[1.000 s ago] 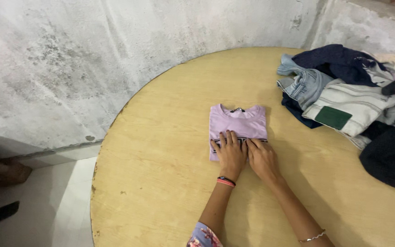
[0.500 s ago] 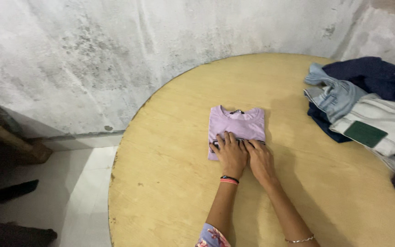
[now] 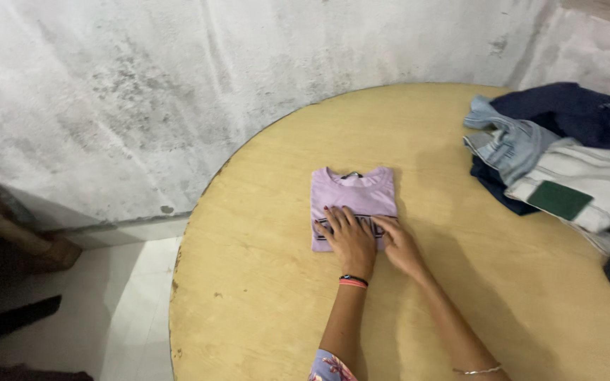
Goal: The person folds a light purple long-sleeved shirt on a round wooden table, smoothing and aligning it before folding it into a compact rectangle. The person then begins folding a black long-sleeved shirt using the same method.
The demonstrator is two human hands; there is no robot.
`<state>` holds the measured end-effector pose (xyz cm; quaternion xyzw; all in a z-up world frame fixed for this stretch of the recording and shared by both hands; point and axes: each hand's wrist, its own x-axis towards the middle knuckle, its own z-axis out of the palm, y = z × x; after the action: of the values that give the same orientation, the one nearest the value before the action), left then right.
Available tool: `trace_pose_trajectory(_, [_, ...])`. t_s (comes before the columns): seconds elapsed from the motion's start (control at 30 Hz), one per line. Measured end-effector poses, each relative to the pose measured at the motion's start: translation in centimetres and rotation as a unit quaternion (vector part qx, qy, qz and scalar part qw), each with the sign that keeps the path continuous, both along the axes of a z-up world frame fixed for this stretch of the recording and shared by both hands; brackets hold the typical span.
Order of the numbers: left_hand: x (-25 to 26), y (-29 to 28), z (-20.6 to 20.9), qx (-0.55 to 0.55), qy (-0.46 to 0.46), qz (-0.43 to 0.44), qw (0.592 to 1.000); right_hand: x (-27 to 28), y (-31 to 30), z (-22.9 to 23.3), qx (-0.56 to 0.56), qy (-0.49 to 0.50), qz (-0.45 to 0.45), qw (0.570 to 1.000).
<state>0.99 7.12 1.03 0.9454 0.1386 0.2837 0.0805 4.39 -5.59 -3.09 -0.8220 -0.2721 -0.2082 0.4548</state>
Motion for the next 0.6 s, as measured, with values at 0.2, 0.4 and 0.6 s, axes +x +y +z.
trace_pose_trajectory(0.2, [-0.1,-2.3,0.3,0.111,0.052,0.013,0.992,-1.9,-10.0,3.6,0.000,-0.028,-0.083,0.996])
trace_pose_trajectory(0.4, [-0.8,-9.2,-2.6,0.053,-0.001,-0.229,0.972,-5.5,-23.4,5.4,-0.052,-0.068,-0.242,0.967])
trace_pose_trajectory(0.6, [-3.8,-18.9,-3.3,-0.066,0.002,-0.399,0.915,-9.4,-30.9,2.1,-0.235,-0.069,-0.496,0.833])
